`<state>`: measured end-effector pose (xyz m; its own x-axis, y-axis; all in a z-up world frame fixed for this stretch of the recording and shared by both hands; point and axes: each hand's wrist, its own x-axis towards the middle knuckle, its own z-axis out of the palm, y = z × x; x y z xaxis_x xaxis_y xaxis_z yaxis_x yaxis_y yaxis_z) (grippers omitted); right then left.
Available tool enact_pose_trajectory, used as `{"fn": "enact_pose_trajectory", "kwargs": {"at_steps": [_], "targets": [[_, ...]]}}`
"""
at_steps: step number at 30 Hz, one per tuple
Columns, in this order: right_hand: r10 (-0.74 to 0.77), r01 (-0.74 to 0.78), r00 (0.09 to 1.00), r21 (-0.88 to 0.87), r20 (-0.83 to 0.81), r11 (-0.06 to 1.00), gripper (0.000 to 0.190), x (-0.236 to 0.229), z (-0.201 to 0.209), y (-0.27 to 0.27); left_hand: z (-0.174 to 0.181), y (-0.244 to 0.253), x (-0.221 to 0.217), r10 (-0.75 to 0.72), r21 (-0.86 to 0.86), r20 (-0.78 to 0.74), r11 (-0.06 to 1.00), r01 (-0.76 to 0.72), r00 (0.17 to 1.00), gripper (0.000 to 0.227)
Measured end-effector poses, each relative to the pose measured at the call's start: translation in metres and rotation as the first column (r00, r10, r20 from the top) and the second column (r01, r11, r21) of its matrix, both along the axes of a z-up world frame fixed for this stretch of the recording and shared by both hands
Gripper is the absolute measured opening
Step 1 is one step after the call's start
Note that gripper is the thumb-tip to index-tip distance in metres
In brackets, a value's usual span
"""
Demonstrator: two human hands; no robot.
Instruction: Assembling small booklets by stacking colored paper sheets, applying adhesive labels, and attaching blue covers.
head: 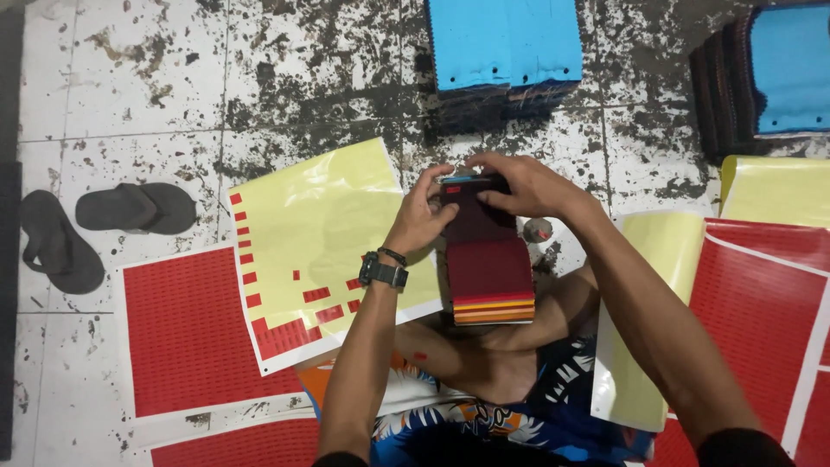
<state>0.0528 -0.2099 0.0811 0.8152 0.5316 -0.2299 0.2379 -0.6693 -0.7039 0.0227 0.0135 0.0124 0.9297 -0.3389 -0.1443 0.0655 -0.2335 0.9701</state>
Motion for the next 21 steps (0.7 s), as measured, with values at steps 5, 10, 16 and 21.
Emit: {"fn": "enact_pose_trajectory", "kwargs": {"at_steps": [5, 10, 16, 21], "targets": [[-0.042, -0.027, 0.837, 0.118, 0.546, 0.993, 0.055, -0.052, -0.027, -0.020, -0.019, -0.007, 0.001, 0.023, 0.010, 0.060, 1.000, -0.024, 0.998, 0.055], [-0.312, 0.145, 0.720, 0.306, 0.620, 0.941, 0.051, -0.158, -0.051, -0.019, -0.032, -0.002, 0.012, 0.025, 0.002, 0.122, 1.000, -0.026, 0.992, 0.052], [-0.631, 0.886, 0.464, 0.311, -0.621, 0.345, 0.106, -0.214, -0.039, 0.022, -0.031, 0.000, 0.011, 0.012, -0.129, 0.181, 0.992, 0.012, 0.983, 0.047], [-0.518, 0.981, 0.177, 0.192, -0.837, 0.025, 0.081, -0.215, -0.009, 0.051, 0.015, 0.005, -0.025, -0.223, -0.163, 0.272, 0.948, 0.273, 0.936, 0.037]]}}
